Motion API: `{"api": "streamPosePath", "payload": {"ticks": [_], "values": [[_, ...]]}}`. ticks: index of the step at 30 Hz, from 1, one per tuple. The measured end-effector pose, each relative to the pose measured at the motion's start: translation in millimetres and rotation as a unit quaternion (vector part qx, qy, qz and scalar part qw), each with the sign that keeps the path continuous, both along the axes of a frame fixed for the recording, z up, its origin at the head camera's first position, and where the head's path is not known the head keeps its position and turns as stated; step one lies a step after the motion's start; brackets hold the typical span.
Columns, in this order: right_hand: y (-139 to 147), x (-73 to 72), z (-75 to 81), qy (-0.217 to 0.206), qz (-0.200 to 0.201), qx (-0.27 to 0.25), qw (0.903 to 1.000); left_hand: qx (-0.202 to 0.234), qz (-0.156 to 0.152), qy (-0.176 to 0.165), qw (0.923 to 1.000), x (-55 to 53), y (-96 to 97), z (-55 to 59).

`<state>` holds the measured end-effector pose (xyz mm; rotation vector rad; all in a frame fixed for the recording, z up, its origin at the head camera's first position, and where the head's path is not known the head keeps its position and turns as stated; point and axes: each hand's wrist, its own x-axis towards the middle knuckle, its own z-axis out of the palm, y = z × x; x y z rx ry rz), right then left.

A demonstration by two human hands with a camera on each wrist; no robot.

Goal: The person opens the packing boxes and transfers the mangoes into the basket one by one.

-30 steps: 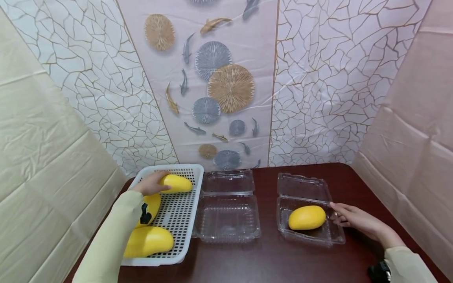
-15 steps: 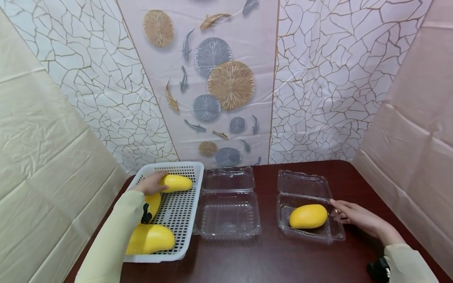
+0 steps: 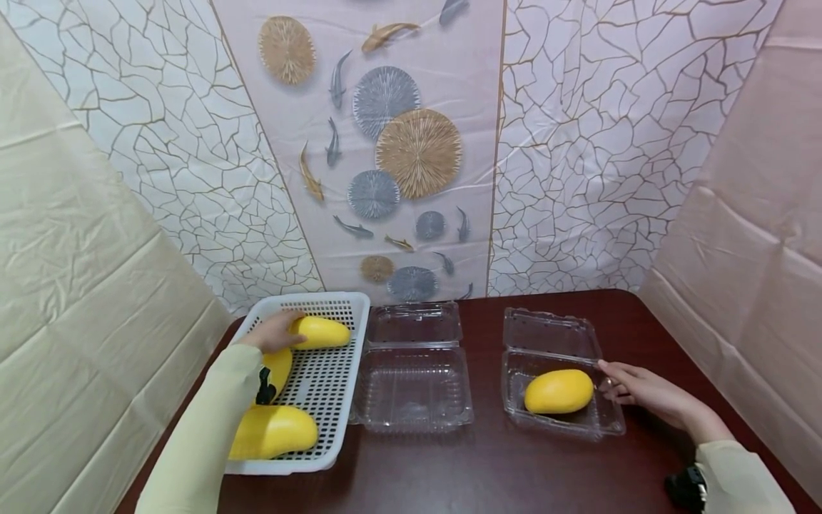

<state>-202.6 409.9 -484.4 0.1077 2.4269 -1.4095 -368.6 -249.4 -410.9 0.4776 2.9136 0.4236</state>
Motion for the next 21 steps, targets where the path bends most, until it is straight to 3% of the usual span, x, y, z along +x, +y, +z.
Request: {"api": "streamPosePath", "payload": {"ticks": [14, 21], "values": [[1.3, 1.9, 0.6, 0.000, -0.001, 0.001, 1.0000, 0.013, -0.012, -0.001, 0.9998, 7.2, 10.6, 4.4], [-0.6, 0.9, 0.0, 0.004, 0.001, -0.002, 1.0000, 0.060, -0.001, -0.021, 0.9980, 3.7, 25.4, 15.6]]}}
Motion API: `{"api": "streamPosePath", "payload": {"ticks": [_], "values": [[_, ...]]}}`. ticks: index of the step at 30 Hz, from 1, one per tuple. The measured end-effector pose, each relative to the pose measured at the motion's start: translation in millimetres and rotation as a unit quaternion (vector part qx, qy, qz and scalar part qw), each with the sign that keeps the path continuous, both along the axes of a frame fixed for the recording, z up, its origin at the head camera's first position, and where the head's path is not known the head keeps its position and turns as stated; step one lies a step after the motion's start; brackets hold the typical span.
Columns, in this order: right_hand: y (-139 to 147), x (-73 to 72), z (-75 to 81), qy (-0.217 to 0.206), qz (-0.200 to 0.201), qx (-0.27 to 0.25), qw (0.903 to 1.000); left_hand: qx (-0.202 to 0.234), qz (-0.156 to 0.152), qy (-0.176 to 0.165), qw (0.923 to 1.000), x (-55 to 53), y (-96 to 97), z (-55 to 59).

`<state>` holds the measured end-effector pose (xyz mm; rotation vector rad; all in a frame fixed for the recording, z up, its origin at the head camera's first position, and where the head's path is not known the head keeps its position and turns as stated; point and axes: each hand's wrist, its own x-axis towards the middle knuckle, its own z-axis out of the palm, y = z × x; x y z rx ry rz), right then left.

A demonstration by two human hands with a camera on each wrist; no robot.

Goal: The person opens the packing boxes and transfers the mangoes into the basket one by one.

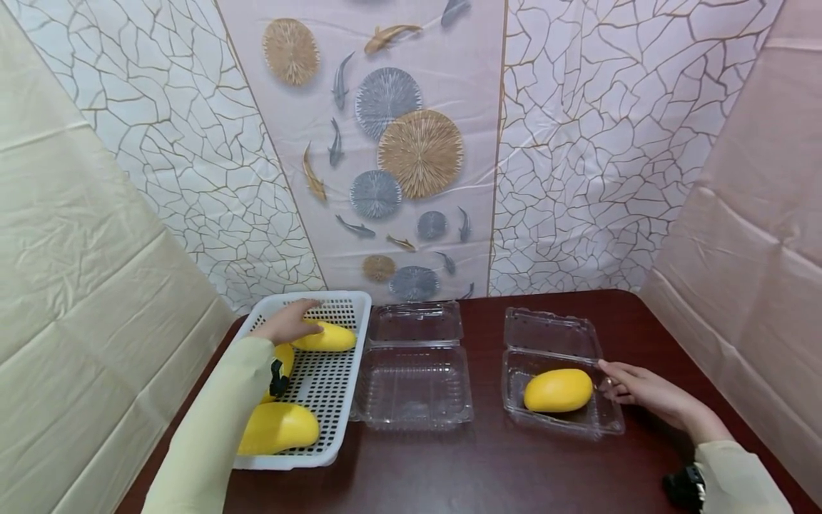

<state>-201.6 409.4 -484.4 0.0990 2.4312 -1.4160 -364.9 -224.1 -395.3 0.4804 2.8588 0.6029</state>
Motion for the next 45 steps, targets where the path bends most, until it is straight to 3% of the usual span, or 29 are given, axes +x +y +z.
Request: {"api": "streamPosePath", "payload": {"ticks": [9, 14, 18, 20, 24, 32, 39, 45], "values": [[-0.4, 0.2, -1.8, 0.004, 0.004, -0.008, 1.0000, -0.010, -0.042, 0.024, 0.9988, -5.5, 20.0, 14.0], [0.1, 0.9, -0.4, 0.005, 0.003, -0.005, 1.0000, 0.014, -0.045, 0.030, 0.9984, -6.5, 30.0, 19.1], [1.0, -0.1, 1.9, 0.000, 0.006, -0.002, 1.0000, 0.033, -0.052, 0.042, 0.9972, -3.2, 49.8, 28.9], [1.5, -1.2, 3.1, -0.003, 0.007, 0.000, 1.0000, 0.031, -0.057, 0.056, 0.9963, -1.7, 64.8, 34.4], [2.1, -2.2, 3.2, 0.000, 0.012, -0.003, 0.9999, 0.034, -0.096, 0.088, 0.9910, 0.1, 104.8, 46.4], [1.9, -1.6, -0.1, -0.001, 0.007, -0.006, 1.0000, 0.056, -0.177, 0.138, 0.9728, 14.3, 195.6, 64.5], [5.0, -1.3, -0.7, -0.003, 0.006, -0.002, 1.0000, 0.055, -0.214, 0.121, 0.9676, 31.6, 266.4, 52.0], [3.0, -0.9, -0.9, 0.003, 0.005, -0.013, 0.9999, 0.044, -0.251, 0.106, 0.9611, 50.4, 307.7, 37.5]]}}
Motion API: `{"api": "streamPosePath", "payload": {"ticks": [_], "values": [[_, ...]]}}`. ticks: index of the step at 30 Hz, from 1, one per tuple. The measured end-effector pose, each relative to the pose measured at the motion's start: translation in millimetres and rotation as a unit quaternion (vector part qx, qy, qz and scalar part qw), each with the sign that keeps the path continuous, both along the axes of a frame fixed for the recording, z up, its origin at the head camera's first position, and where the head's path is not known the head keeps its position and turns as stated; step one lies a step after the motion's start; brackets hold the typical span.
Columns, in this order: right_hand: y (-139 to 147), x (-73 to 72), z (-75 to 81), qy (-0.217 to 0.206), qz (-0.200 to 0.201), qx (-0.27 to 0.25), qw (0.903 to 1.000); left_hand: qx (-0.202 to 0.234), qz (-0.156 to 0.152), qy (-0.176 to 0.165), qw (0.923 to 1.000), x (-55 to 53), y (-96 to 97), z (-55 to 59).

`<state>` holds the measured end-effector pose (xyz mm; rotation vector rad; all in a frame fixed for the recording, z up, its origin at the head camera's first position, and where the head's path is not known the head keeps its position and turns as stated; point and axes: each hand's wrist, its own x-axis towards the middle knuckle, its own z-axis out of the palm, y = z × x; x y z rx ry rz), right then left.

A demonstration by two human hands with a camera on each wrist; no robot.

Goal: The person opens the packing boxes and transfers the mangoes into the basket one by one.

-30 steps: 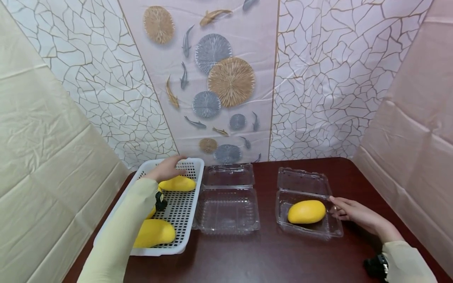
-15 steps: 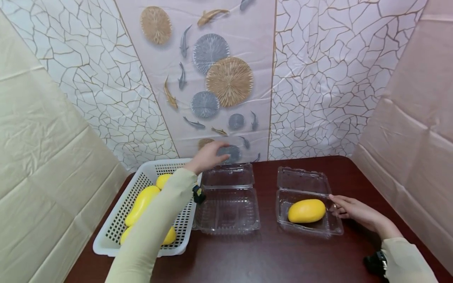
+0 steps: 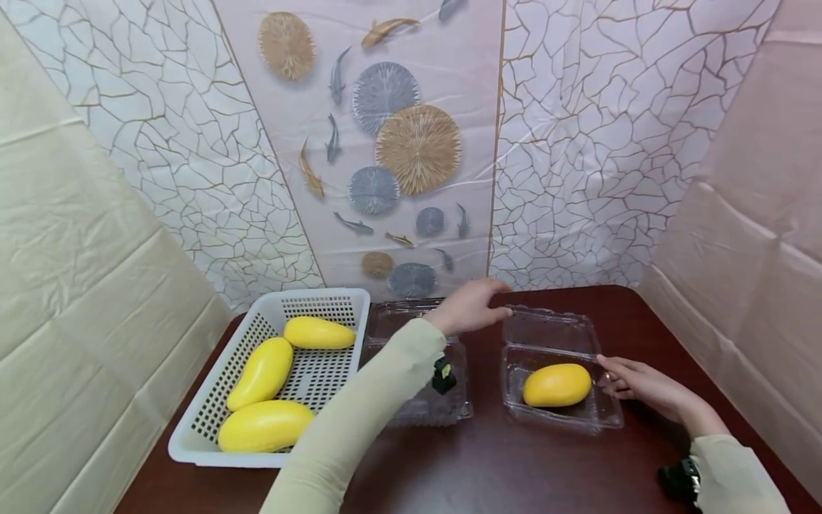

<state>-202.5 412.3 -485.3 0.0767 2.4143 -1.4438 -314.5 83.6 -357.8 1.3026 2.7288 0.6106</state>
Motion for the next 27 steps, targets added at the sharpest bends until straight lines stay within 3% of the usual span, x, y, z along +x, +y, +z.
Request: {"api": "streamPosePath", "payload": {"ticks": [6, 11, 17, 27], "values": [[-3.1, -1.9, 1.9, -0.004, -0.005, 0.004, 1.0000, -0.062, 0.004, 0.012, 0.9980, 19.1, 27.6, -27.6], [-5.2, -1.6, 2.1, -0.006, -0.012, 0.005, 0.9999, -0.097, -0.001, -0.001, 0.9953, 36.5, 44.2, -45.9], [-6.8, -2.5, 2.3, -0.011, -0.020, 0.007, 0.9997, -0.122, -0.013, -0.027, 0.9921, 53.1, 63.7, -58.7], [-6.0, -3.0, 3.7, -0.003, -0.010, 0.011, 0.9999, -0.143, -0.029, -0.012, 0.9893, 64.8, 83.7, -78.2]]}}
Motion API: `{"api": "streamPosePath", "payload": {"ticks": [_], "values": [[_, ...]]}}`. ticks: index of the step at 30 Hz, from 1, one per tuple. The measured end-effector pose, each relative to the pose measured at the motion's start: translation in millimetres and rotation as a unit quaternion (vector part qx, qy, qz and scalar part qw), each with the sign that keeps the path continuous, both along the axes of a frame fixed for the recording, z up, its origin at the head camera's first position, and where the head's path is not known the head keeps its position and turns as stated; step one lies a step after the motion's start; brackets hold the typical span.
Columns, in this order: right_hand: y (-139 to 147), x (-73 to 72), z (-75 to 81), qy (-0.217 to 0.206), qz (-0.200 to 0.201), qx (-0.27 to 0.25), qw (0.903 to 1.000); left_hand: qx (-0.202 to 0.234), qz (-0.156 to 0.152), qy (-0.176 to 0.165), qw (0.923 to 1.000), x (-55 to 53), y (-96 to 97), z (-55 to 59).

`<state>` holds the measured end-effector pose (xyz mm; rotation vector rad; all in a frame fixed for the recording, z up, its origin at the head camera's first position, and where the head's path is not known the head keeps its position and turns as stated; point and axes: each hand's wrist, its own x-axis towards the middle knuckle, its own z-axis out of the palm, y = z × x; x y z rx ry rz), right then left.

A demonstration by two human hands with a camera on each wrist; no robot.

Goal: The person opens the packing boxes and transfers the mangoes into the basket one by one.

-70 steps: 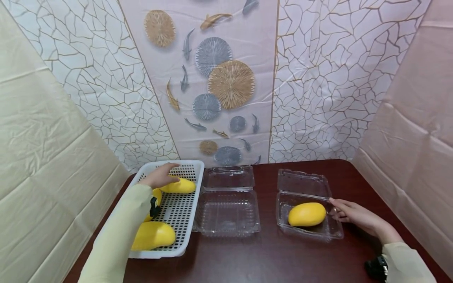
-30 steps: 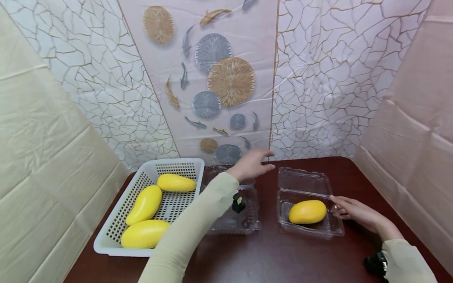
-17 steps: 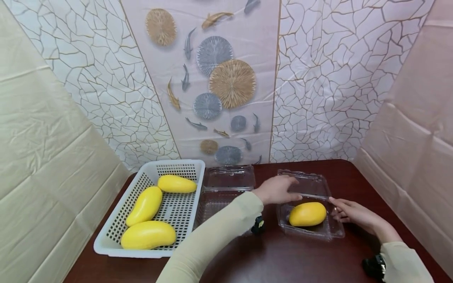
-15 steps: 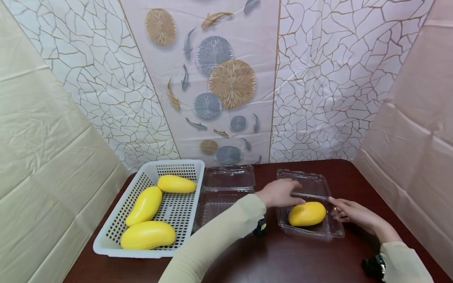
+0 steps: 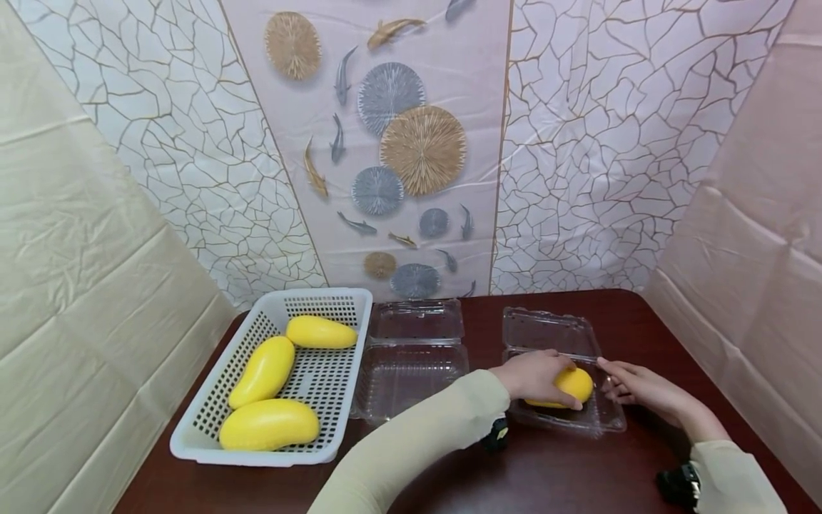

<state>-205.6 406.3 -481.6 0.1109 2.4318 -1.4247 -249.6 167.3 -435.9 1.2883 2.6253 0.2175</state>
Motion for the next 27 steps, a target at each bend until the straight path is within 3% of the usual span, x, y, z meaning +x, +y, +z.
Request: {"api": "streamPosePath", "payload": {"ticks": [14, 27], "values": [[-0.1, 0.3, -1.8, -0.011, 0.000, 0.003, 0.9999, -0.037, -0.008, 0.027, 0.9989, 9.4, 10.9, -7.5], [-0.9, 0.1, -0.1, -0.005, 0.000, -0.001, 1.0000, -0.026, -0.021, 0.029, 0.9990, -1.3, 8.1, 8.6]]}}
